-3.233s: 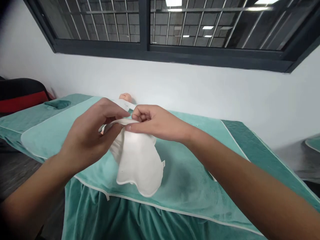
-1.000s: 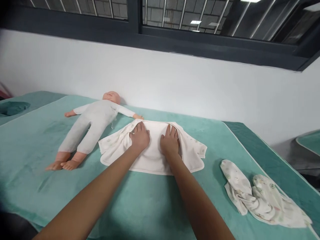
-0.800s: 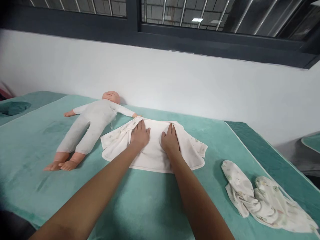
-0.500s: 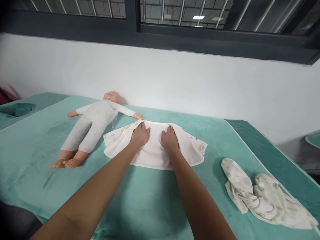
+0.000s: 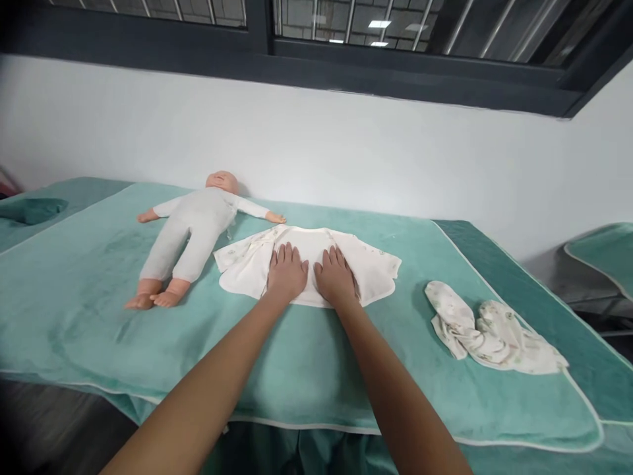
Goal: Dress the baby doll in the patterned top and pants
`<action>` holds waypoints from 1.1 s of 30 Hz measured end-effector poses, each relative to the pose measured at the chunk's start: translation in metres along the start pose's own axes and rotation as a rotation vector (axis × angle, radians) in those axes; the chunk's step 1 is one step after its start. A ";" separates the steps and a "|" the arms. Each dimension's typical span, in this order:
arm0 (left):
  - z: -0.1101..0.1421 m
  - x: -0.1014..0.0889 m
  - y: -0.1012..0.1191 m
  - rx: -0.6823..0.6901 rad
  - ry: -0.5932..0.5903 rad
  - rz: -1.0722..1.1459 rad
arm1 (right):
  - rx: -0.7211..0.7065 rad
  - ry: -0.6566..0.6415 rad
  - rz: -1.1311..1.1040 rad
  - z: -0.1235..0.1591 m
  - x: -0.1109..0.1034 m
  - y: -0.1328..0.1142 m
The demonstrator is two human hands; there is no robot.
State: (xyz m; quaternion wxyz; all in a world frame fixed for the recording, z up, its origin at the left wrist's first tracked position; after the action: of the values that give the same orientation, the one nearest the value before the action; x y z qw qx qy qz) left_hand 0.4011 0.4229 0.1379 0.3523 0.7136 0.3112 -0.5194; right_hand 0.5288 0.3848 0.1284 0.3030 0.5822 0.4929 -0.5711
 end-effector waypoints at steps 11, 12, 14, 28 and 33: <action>0.096 -0.042 -0.015 0.243 0.214 0.103 | -0.184 0.081 -0.149 0.117 -0.028 0.026; 0.099 -0.043 -0.017 0.240 0.217 0.081 | -0.177 0.095 -0.173 0.121 -0.031 0.029; 0.102 -0.044 -0.018 0.245 0.220 0.044 | -0.155 0.117 -0.194 0.124 -0.036 0.032; 0.102 -0.043 -0.026 0.163 0.282 0.144 | 0.638 0.317 -0.459 0.001 -0.047 0.188; 0.098 -0.041 -0.030 0.149 0.288 0.212 | 0.558 0.298 -0.568 -0.026 -0.041 0.200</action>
State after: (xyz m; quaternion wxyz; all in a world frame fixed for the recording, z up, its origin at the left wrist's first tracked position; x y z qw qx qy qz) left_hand 0.3146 0.3555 0.1506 0.3030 0.8336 0.2420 -0.3934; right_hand 0.7284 0.3335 0.1299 -0.1101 0.5592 0.4988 -0.6529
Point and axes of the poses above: each hand's wrist, its own z-axis away from the middle knuckle, its own x-axis out of the palm, y = z × x, the point moved 4 cm from there along -z, towards the middle knuckle, and after that the axes turned 11 degrees about x, right-handed, at the moved point
